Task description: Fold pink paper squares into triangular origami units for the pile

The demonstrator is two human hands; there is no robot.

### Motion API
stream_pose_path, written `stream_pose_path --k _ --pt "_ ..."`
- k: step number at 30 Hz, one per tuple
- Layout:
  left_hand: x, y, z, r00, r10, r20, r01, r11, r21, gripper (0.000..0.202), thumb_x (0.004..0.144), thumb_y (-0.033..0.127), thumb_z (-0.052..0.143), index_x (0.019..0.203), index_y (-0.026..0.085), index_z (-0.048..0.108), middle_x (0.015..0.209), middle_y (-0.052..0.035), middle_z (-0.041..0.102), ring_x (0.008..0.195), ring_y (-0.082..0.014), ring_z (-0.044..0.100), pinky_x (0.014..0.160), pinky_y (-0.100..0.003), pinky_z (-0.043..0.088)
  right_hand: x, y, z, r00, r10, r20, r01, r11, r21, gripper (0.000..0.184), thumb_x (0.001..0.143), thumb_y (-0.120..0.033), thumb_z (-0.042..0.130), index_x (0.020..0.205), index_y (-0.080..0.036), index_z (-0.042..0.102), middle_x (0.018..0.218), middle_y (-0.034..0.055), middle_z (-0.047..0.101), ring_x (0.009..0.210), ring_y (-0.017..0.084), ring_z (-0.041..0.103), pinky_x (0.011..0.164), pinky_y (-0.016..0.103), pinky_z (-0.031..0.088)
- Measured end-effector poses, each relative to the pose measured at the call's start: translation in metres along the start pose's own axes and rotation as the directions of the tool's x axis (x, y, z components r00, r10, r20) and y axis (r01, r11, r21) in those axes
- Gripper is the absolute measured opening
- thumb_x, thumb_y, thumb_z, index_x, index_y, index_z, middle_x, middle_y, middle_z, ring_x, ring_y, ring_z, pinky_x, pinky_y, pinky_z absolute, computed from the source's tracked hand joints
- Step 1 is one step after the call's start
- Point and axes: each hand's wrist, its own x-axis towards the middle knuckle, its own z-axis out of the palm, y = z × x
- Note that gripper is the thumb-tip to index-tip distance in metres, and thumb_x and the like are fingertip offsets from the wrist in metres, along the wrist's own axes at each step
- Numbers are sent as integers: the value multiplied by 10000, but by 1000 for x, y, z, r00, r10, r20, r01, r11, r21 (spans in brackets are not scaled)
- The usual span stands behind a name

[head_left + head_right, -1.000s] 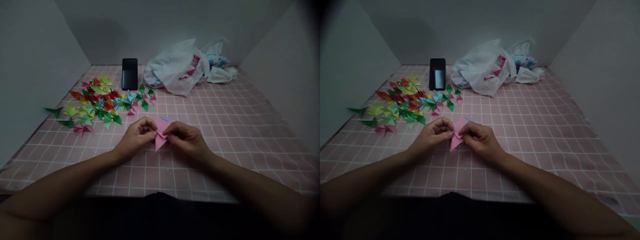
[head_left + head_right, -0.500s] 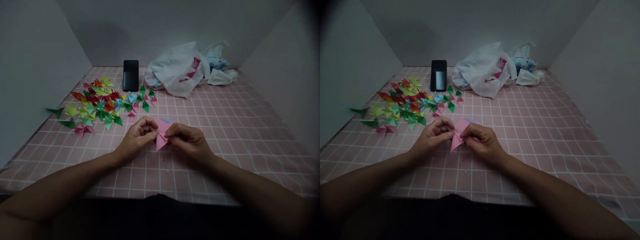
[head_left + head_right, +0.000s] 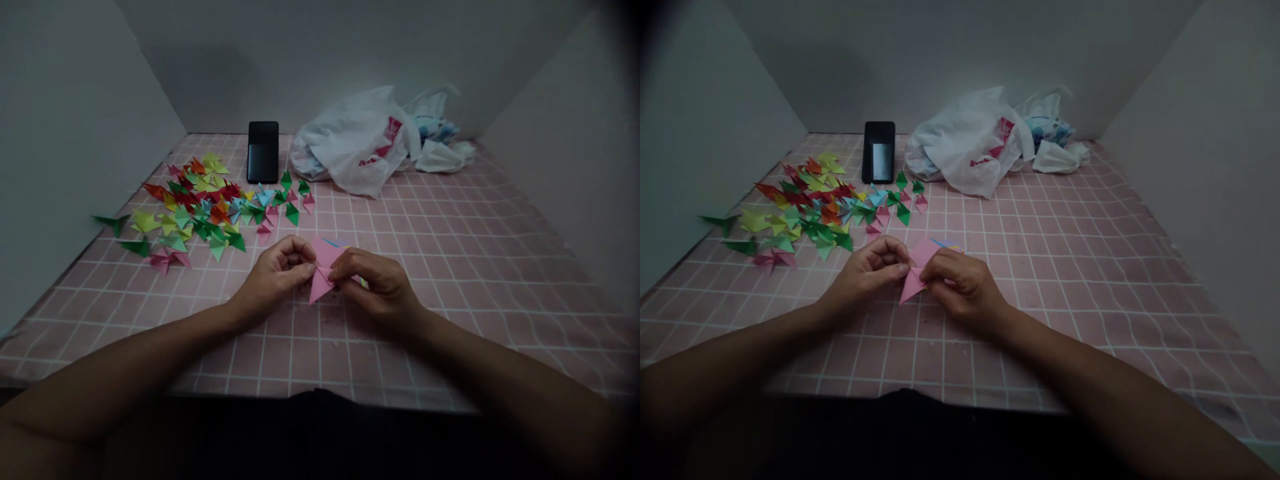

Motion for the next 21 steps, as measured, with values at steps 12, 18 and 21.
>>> stream_pose_path --k 12,18,21 --pt "0 2 0 999 -46 17 45 999 23 176 799 233 705 900 173 575 738 37 583 619 -77 552 595 -202 457 -1 0 3 998 -69 5 69 988 -136 197 865 -13 531 860 -195 608 807 28 649 728 149 614 665 287 471" --pt "1 1 -1 998 -47 31 46 998 36 184 816 255 705 913 169 576 709 38 593 590 -79 559 573 -203 459 -1 1 2 998 -63 21 66 987 -147 196 855 -8 537 852 -189 613 820 35 651 747 154 623 665 282 474" --pt "2 0 -1 998 -55 28 55 998 32 203 810 273 723 902 170 575 722 37 596 597 -78 563 573 -202 465 -1 0 1 996 -75 38 80 984 -156 183 868 -19 539 852 -185 615 827 41 650 751 158 625 668 286 478"
